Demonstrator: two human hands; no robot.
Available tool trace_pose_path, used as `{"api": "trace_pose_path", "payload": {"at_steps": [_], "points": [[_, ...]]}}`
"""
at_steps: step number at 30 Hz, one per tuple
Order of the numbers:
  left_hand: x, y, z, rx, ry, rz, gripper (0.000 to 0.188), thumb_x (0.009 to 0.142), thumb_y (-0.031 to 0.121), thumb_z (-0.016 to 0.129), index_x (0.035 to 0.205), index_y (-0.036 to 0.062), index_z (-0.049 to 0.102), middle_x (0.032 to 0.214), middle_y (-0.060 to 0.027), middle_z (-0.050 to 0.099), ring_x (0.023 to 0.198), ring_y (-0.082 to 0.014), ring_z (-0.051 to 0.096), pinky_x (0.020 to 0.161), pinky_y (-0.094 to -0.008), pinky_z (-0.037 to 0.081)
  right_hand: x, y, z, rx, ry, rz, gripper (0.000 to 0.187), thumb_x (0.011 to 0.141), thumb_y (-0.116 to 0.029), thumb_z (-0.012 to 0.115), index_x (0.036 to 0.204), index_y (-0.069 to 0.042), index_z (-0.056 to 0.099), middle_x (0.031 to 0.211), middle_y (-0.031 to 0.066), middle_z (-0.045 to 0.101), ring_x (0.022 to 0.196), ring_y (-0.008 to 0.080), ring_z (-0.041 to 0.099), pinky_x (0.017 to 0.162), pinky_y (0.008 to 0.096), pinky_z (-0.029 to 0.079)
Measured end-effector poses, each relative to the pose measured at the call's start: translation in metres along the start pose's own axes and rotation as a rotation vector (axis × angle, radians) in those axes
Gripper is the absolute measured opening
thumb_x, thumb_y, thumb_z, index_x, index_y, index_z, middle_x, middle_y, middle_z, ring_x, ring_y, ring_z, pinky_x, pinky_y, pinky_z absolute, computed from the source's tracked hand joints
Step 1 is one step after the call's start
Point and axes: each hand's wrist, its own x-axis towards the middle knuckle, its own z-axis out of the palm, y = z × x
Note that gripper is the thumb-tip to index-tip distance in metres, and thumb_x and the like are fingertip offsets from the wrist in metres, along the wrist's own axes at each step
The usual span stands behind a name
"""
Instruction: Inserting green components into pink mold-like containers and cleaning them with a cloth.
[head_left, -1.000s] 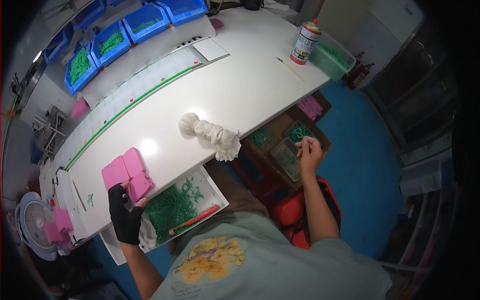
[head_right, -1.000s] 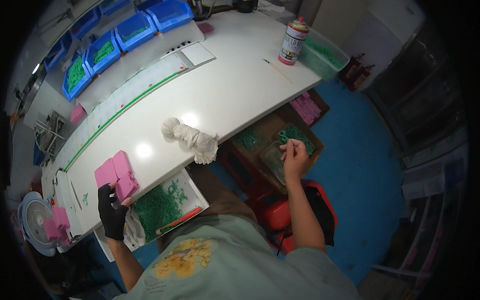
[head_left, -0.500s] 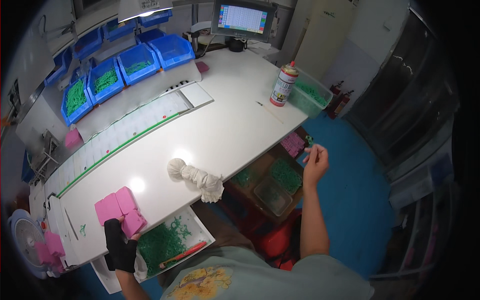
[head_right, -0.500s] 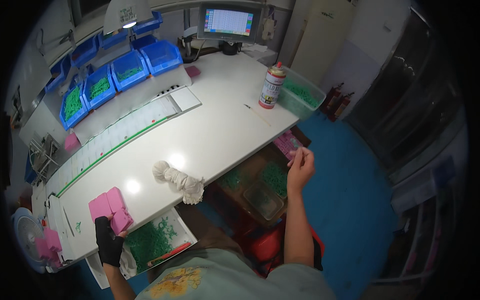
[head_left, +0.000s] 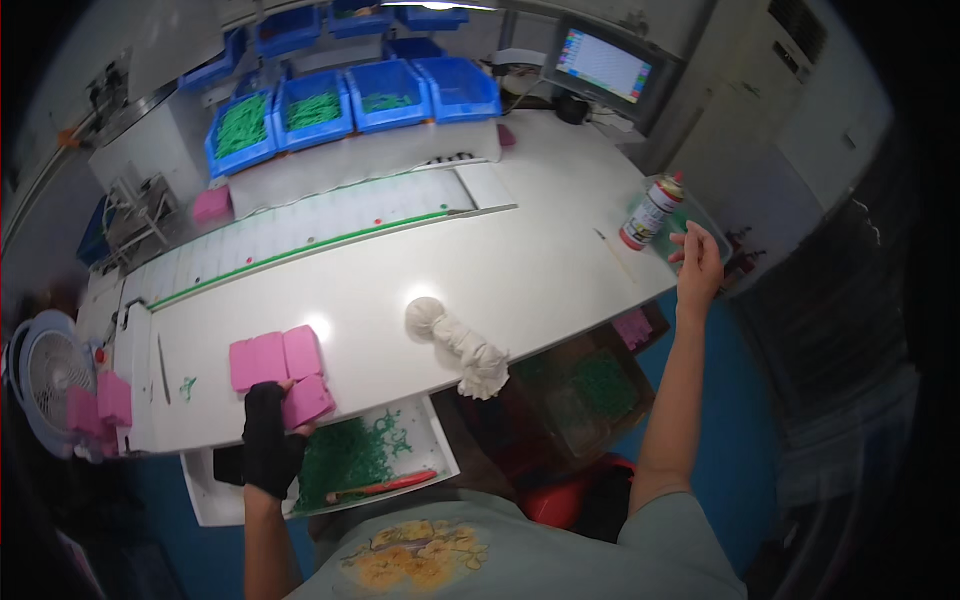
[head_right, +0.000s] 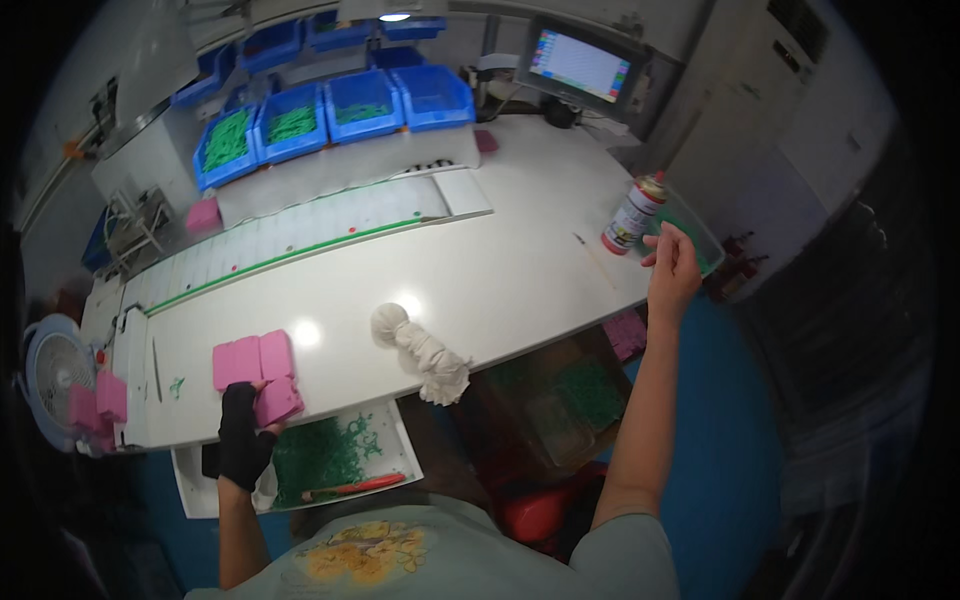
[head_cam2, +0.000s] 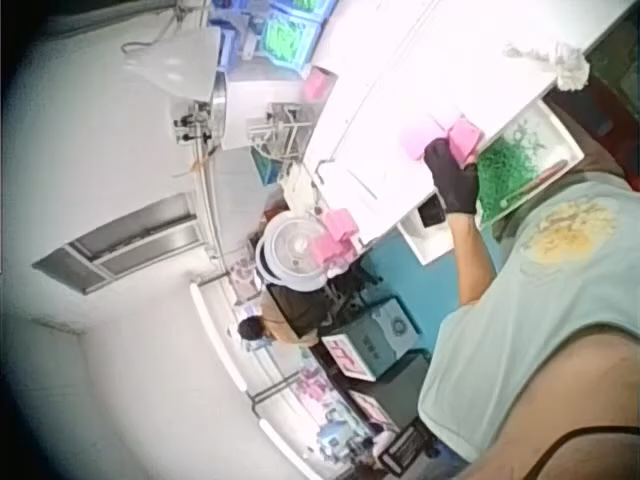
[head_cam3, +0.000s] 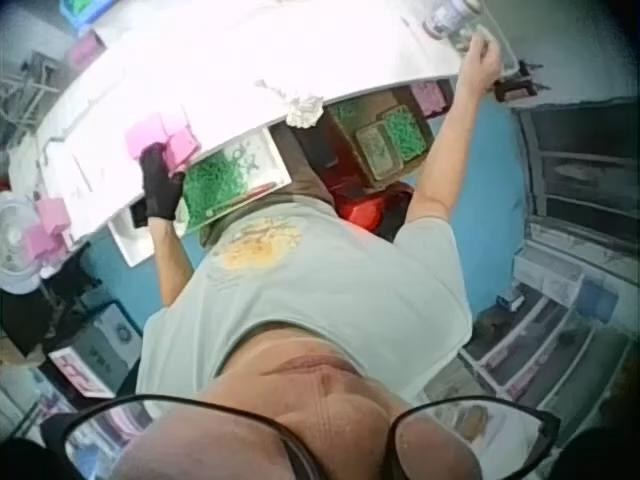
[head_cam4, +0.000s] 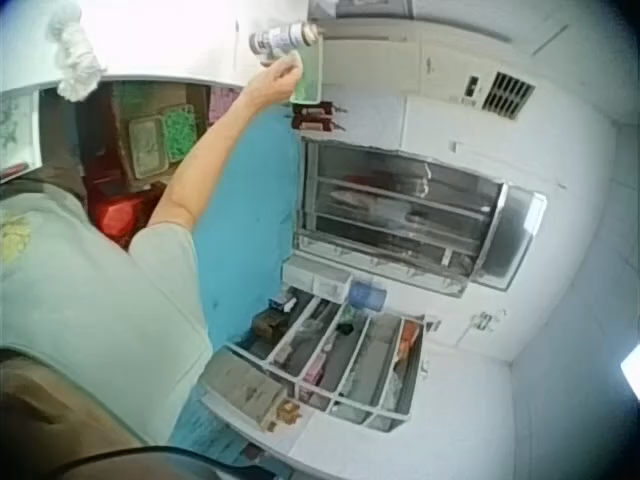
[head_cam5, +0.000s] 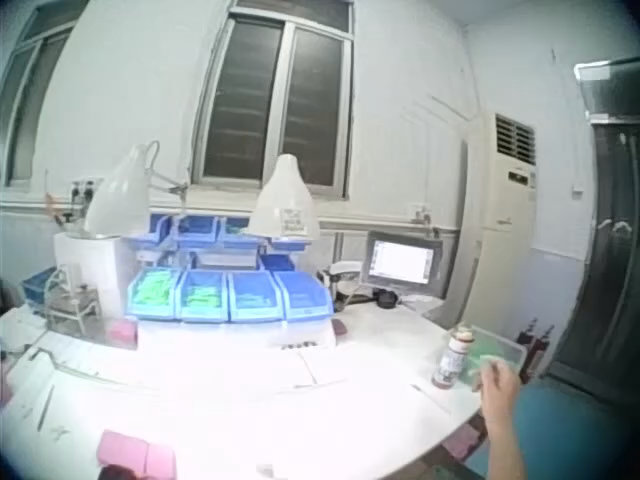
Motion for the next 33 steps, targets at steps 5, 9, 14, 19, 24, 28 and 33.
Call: {"api": "trace_pose_path", "payload": {"at_steps": [5,9,14,19,24,28,33], "points": [[0.015,0.008,0.003,-0.051,-0.037,0.029,0.063,0.065,0.004,0.076,0.123,0.0061,0.052,0.113,-0.0154,0.052,0.110,-0.0351,0.052,0.094,-0.0414,0.043,-0.127,-0.076,0.058,-0.020,-0.683,-0.091,0.034,0.094,-0.025,0.061,0.119,-0.002,0.058,0.113,0.0123,0.065,0.099,0.0223,0.062,0.081,0.0326,0.050],[0.014,0.002,0.007,-0.066,-0.027,0.032,0.061,0.065,0.004,0.078,0.121,0.0067,0.053,0.110,-0.0136,0.054,0.109,-0.0333,0.053,0.092,-0.0405,0.045,-0.171,-0.094,0.094,-0.222,-0.845,-0.390,0.048,0.085,-0.019,0.068,0.127,-0.003,0.053,0.120,0.0167,0.058,0.109,0.0320,0.056,0.092,0.0398,0.046],[0.007,-0.003,0.002,-0.193,0.004,-0.108,0.057,0.063,0.006,0.084,0.107,0.0065,0.047,0.103,-0.0112,0.056,0.100,-0.0277,0.058,0.086,-0.0366,0.049,-0.196,-0.116,0.110,-0.079,-0.875,-0.351,0.045,0.078,0.000,0.065,0.122,-0.002,0.056,0.108,0.0170,0.061,0.100,0.0353,0.059,0.087,0.0405,0.048],[0.006,-0.018,0.004,-0.402,0.005,-0.196,0.060,0.057,0.010,0.090,0.096,0.0081,0.044,0.099,-0.0085,0.056,0.094,-0.0215,0.061,0.080,-0.0336,0.051,-0.242,-0.180,0.130,0.324,-0.682,-0.456,0.045,0.073,0.006,0.063,0.117,-0.002,0.059,0.103,0.0165,0.062,0.095,0.0338,0.060,0.084,0.0405,0.048],[0.010,-0.016,0.003,-0.185,-0.039,-0.176,0.061,0.055,0.011,0.091,0.094,0.0072,0.044,0.097,-0.0083,0.057,0.094,-0.0223,0.062,0.079,-0.0344,0.051,-0.260,-0.183,0.137,0.118,-1.112,-0.674,0.046,0.070,0.006,0.065,0.115,-0.002,0.059,0.103,0.0161,0.062,0.093,0.0331,0.059,0.083,0.0403,0.048],[0.005,-0.021,0.005,-0.304,0.012,-0.146,0.061,0.056,0.010,0.090,0.095,0.0077,0.043,0.096,-0.0087,0.058,0.096,-0.0236,0.062,0.080,-0.0346,0.051,-0.234,-0.181,0.127,0.063,-0.967,-0.606,0.043,0.073,0.003,0.065,0.116,-0.002,0.059,0.101,0.0167,0.062,0.094,0.0322,0.058,0.084,0.0414,0.047],[0.010,-0.015,0.003,-0.324,-0.014,-0.100,0.061,0.058,0.009,0.089,0.096,0.0084,0.043,0.097,-0.0093,0.060,0.097,-0.0235,0.062,0.082,-0.0344,0.051,-0.196,-0.125,0.111,-0.397,-0.778,-0.406,0.036,0.079,0.000,0.066,0.115,-0.002,0.060,0.103,0.0166,0.061,0.097,0.0327,0.057,0.087,0.0424,0.046]]}}
